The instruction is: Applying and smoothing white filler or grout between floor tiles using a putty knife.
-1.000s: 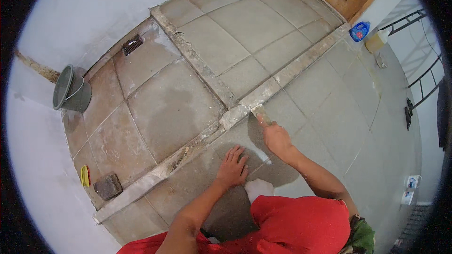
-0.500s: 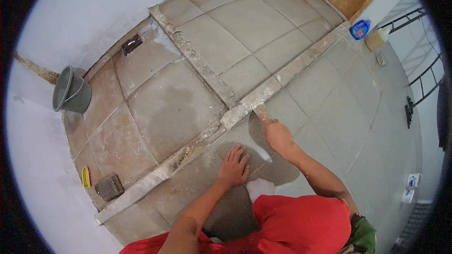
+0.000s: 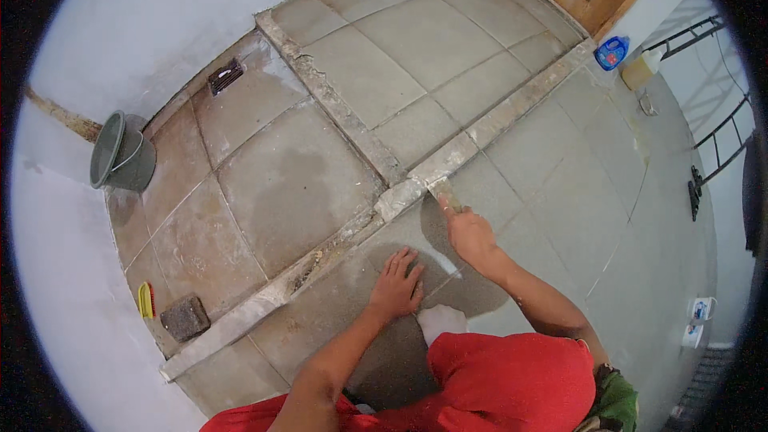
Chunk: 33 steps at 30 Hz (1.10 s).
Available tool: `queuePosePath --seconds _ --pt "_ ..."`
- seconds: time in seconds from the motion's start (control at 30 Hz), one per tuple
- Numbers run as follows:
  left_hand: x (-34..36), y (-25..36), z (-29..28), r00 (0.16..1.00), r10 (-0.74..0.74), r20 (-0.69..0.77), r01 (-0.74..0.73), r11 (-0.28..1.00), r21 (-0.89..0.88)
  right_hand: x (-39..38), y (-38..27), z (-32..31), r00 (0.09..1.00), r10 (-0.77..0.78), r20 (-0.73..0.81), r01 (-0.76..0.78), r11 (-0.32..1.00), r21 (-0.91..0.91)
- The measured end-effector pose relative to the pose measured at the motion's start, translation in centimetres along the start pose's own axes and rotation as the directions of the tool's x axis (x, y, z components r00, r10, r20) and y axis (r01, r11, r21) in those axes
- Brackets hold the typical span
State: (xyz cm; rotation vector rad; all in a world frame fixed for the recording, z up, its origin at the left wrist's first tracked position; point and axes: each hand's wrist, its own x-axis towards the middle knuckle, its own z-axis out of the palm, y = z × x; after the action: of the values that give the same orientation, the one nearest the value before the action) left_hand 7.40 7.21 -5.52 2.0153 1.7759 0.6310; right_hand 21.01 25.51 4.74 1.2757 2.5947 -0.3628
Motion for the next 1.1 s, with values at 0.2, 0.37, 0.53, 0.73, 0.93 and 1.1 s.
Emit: queuePosePath --seconds 0.2,0.37,0.53,0.73,0.93,1.1 --pt "0.0 0.2 -0.1 1.000 0.001 0.020 -0.001 1.000 0.021 0.2 -0.3 -0.1 1.000 0.020 -0.013 -0.020 1.000 -0.004" --pt "0.1 0.2 -0.2 1.000 0.011 -0.003 -0.011 1.000 0.015 0.1 -0.1 -0.4 1.000 0.004 -0.002 -0.004 1.000 0.012" --pt "0.1 0.2 -0.1 1.000 0.004 -0.013 -0.004 1.000 0.012 0.3 0.4 0.4 0.998 -0.008 -0.070 0.011 0.999 0.032" --pt "0.1 0.2 -0.3 1.000 0.014 -0.027 -0.014 1.000 0.000 0.0 0.3 0.6 0.997 -0.008 -0.072 0.012 0.998 0.063" --pt "0.1 0.1 0.1 0.999 0.018 -0.039 -0.018 1.000 -0.005 0.1 0.7 0.8 0.997 0.003 -0.074 0.003 0.996 0.084" --pt "0.0 0.1 0.1 1.000 0.008 -0.026 -0.007 1.000 0.010 0.1 0.2 0.2 1.000 0.004 -0.023 -0.003 0.998 0.056"
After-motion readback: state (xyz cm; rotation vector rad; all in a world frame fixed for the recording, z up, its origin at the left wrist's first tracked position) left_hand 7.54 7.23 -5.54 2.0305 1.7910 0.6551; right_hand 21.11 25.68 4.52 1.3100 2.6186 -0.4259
